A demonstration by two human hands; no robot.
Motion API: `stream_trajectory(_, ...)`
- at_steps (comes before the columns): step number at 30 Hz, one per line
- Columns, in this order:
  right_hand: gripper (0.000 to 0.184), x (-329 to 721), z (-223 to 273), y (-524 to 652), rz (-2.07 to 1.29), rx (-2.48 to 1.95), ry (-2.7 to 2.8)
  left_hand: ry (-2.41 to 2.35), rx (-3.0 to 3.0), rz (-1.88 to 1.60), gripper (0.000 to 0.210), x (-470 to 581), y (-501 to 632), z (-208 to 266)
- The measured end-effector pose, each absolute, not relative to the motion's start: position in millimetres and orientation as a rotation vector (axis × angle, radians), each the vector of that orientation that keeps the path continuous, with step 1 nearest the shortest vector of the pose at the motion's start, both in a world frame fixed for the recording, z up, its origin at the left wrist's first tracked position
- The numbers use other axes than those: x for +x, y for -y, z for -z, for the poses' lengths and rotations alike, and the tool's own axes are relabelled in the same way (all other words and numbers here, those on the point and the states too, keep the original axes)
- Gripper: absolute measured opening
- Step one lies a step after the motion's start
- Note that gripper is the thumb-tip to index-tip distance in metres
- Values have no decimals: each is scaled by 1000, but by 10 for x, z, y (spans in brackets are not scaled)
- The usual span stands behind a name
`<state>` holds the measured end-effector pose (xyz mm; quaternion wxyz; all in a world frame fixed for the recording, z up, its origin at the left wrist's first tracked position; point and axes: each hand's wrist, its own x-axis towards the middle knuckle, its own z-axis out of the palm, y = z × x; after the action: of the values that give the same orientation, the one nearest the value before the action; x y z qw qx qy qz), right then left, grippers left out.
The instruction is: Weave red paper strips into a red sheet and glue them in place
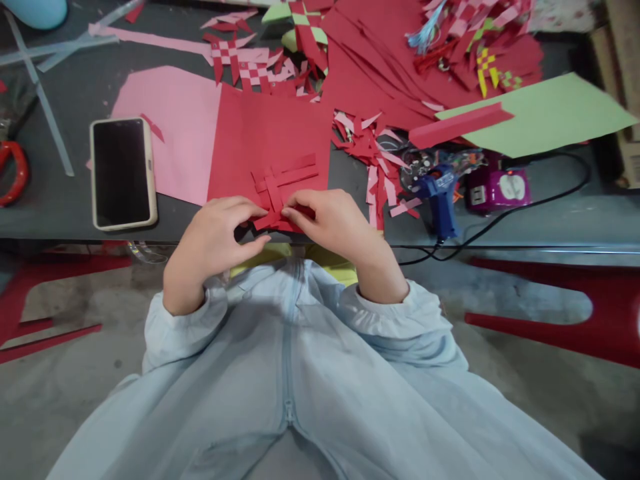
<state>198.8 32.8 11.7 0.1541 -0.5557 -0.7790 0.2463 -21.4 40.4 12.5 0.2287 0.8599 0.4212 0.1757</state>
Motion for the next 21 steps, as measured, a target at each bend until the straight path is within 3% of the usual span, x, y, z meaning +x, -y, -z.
stream_trajectory(11,22,1978,-174,-370,-700,-1778,2182,-1207,2485,-650,24,-170,-334,-173)
stream_trajectory(21,15,1977,-107,-341,-869,-1691,1895,-1218,2527,-556,23,-152,-372,-82)
